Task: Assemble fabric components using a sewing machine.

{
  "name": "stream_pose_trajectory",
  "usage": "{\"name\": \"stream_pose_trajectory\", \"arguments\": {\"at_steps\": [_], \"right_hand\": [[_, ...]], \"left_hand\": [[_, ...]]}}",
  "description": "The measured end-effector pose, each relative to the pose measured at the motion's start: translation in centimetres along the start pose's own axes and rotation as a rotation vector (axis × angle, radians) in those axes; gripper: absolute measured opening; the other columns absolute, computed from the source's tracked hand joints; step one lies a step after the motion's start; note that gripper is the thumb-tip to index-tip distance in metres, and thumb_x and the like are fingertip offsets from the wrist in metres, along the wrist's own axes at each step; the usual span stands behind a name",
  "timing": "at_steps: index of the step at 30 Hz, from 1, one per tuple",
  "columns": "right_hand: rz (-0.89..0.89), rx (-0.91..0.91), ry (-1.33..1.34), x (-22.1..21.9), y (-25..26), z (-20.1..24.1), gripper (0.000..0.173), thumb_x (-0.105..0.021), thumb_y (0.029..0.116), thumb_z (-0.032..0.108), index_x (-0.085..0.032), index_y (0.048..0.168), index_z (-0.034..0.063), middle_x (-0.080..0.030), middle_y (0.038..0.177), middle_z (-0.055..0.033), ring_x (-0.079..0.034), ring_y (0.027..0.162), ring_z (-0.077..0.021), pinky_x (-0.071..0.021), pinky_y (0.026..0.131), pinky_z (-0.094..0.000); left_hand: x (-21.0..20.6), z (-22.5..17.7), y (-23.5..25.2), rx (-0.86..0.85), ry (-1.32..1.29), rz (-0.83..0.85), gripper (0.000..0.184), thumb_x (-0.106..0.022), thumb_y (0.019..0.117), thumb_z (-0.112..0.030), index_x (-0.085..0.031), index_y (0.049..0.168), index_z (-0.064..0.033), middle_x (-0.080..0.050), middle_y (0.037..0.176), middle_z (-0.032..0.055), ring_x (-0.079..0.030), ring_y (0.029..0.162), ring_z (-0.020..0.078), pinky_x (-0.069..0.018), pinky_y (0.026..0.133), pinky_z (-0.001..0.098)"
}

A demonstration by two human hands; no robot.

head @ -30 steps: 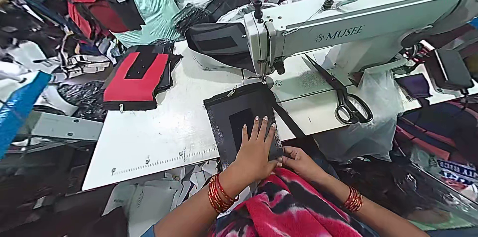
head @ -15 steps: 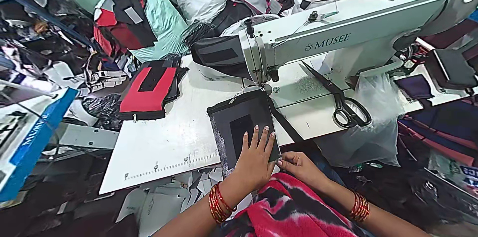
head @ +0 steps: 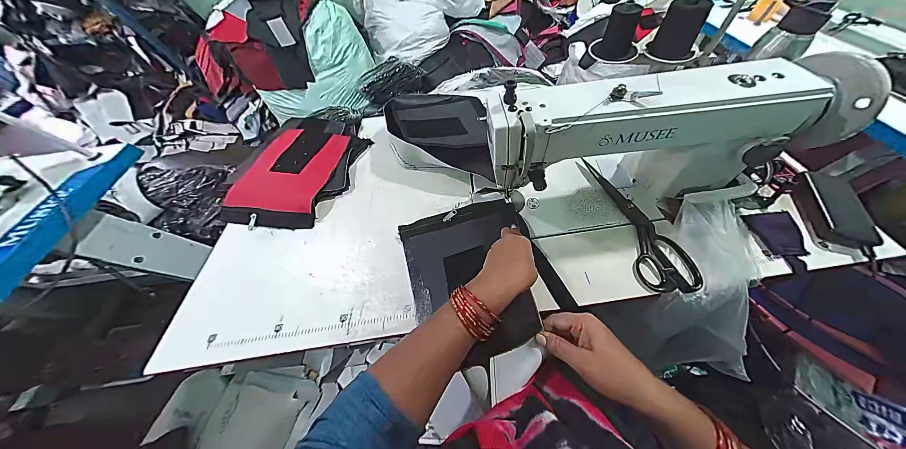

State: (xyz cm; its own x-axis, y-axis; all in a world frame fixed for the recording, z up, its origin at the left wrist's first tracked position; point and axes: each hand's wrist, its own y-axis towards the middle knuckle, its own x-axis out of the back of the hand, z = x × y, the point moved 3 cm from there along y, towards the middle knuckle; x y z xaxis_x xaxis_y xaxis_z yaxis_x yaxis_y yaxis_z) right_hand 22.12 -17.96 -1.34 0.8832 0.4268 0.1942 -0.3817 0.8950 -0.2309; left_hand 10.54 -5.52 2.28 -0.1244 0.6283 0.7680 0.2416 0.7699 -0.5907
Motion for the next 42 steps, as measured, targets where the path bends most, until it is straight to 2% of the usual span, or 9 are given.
{"name": "stream_pose_trajectory", "arguments": {"at_steps": [3, 6, 9, 14, 17, 20, 24, 37, 42], "right_hand": [[0.094, -0.092, -0.258, 2.9, 1.7, 2.4, 0.027, -0.056, 0.1045, 0.023, -0.074, 0.104, 0.0028, -0.072, 0.088, -0.0046, -0.067, 0.080, -0.0108, -0.0557, 0.079, -0.0336], [-0.272, -0.049, -0.431, 4.8, 6.7, 3.3, 0.030, -0.058, 0.1038, 0.023, -0.070, 0.121, 0.0014, -0.072, 0.109, -0.0147, -0.069, 0.098, -0.0253, -0.0546, 0.091, -0.0452], [-0.419, -0.131, -0.479, 5.0, 12.2, 2.4, 0.047, -0.062, 0.1027, 0.027, -0.055, 0.141, 0.0015, -0.067, 0.121, -0.0175, -0.067, 0.099, -0.0289, -0.0533, 0.091, -0.0473], [-0.521, -0.207, -0.407, 4.0, 13.4, 2.2, 0.029, -0.057, 0.1022, 0.012, -0.066, 0.127, -0.0010, -0.071, 0.111, -0.0168, -0.068, 0.099, -0.0249, -0.0527, 0.092, -0.0416], [-0.562, -0.179, -0.285, 3.6, 12.5, 1.6, 0.022, -0.061, 0.0991, 0.008, -0.070, 0.116, -0.0017, -0.072, 0.102, -0.0136, -0.068, 0.089, -0.0168, -0.0539, 0.084, -0.0334], [-0.558, -0.141, -0.170, 2.7, 12.0, 1.0, 0.022, -0.060, 0.0984, 0.007, -0.070, 0.116, -0.0022, -0.072, 0.096, -0.0103, -0.064, 0.076, -0.0098, -0.0520, 0.071, -0.0267], [-0.554, -0.101, -0.108, 2.1, 12.0, 0.7, 0.023, -0.059, 0.0964, 0.004, -0.070, 0.116, -0.0030, -0.071, 0.093, -0.0093, -0.062, 0.074, -0.0072, -0.0509, 0.069, -0.0244], [-0.516, -0.094, -0.136, 2.6, 11.7, 0.6, 0.024, -0.060, 0.0952, 0.003, -0.070, 0.116, -0.0034, -0.070, 0.098, -0.0108, -0.063, 0.079, -0.0080, -0.0521, 0.074, -0.0238], [-0.486, -0.092, -0.124, 2.7, 11.6, 0.7, 0.025, -0.059, 0.0956, 0.002, -0.070, 0.117, -0.0032, -0.071, 0.099, -0.0111, -0.064, 0.080, -0.0079, -0.0526, 0.076, -0.0238]], "left_hand": [[0.3, 1.6, 0.5, -0.122, -0.084, 0.000, 0.060, -0.054, 0.0979, -0.010, -0.037, 0.152, 0.0102, -0.047, 0.146, 0.0303, -0.056, 0.129, 0.0411, -0.0474, 0.106, 0.0525], [0.3, 3.0, 0.7, -0.213, -0.184, -0.025, 0.053, -0.051, 0.1009, -0.013, -0.045, 0.149, 0.0073, -0.055, 0.140, 0.0285, -0.054, 0.132, 0.0384, -0.0427, 0.110, 0.0515], [0.3, 3.7, 0.7, -0.263, -0.240, -0.058, 0.044, -0.050, 0.1012, -0.012, -0.055, 0.139, 0.0081, -0.060, 0.132, 0.0271, -0.055, 0.129, 0.0374, -0.0419, 0.110, 0.0497], [-0.2, 4.9, 0.8, -0.328, -0.342, -0.090, 0.050, -0.047, 0.1009, -0.011, -0.048, 0.148, 0.0053, -0.056, 0.145, 0.0243, -0.051, 0.138, 0.0344, -0.0373, 0.116, 0.0455], [-0.5, 5.3, 1.0, -0.351, -0.406, -0.117, 0.052, -0.048, 0.1001, -0.011, -0.047, 0.150, 0.0053, -0.057, 0.141, 0.0268, -0.053, 0.133, 0.0359, -0.0398, 0.114, 0.0464], [-0.6, 5.7, 1.0, -0.370, -0.453, -0.144, 0.051, -0.048, 0.0996, -0.011, -0.048, 0.148, 0.0050, -0.058, 0.139, 0.0274, -0.055, 0.131, 0.0356, -0.0404, 0.113, 0.0457], [-0.9, 5.6, 0.9, -0.353, -0.479, -0.190, 0.052, -0.050, 0.0980, -0.012, -0.051, 0.147, 0.0030, -0.061, 0.134, 0.0260, -0.058, 0.126, 0.0337, -0.0430, 0.110, 0.0451], [-0.7, 3.7, 0.5, -0.243, -0.301, -0.154, 0.038, -0.052, 0.1001, -0.017, -0.065, 0.129, 0.0048, -0.061, 0.128, 0.0240, -0.062, 0.118, 0.0337, -0.0487, 0.103, 0.0473], [-0.7, 3.6, 0.2, -0.237, -0.298, -0.164, 0.032, -0.053, 0.0993, -0.016, -0.069, 0.113, 0.0076, -0.062, 0.123, 0.0243, -0.064, 0.111, 0.0341, -0.0502, 0.099, 0.0476]]}}
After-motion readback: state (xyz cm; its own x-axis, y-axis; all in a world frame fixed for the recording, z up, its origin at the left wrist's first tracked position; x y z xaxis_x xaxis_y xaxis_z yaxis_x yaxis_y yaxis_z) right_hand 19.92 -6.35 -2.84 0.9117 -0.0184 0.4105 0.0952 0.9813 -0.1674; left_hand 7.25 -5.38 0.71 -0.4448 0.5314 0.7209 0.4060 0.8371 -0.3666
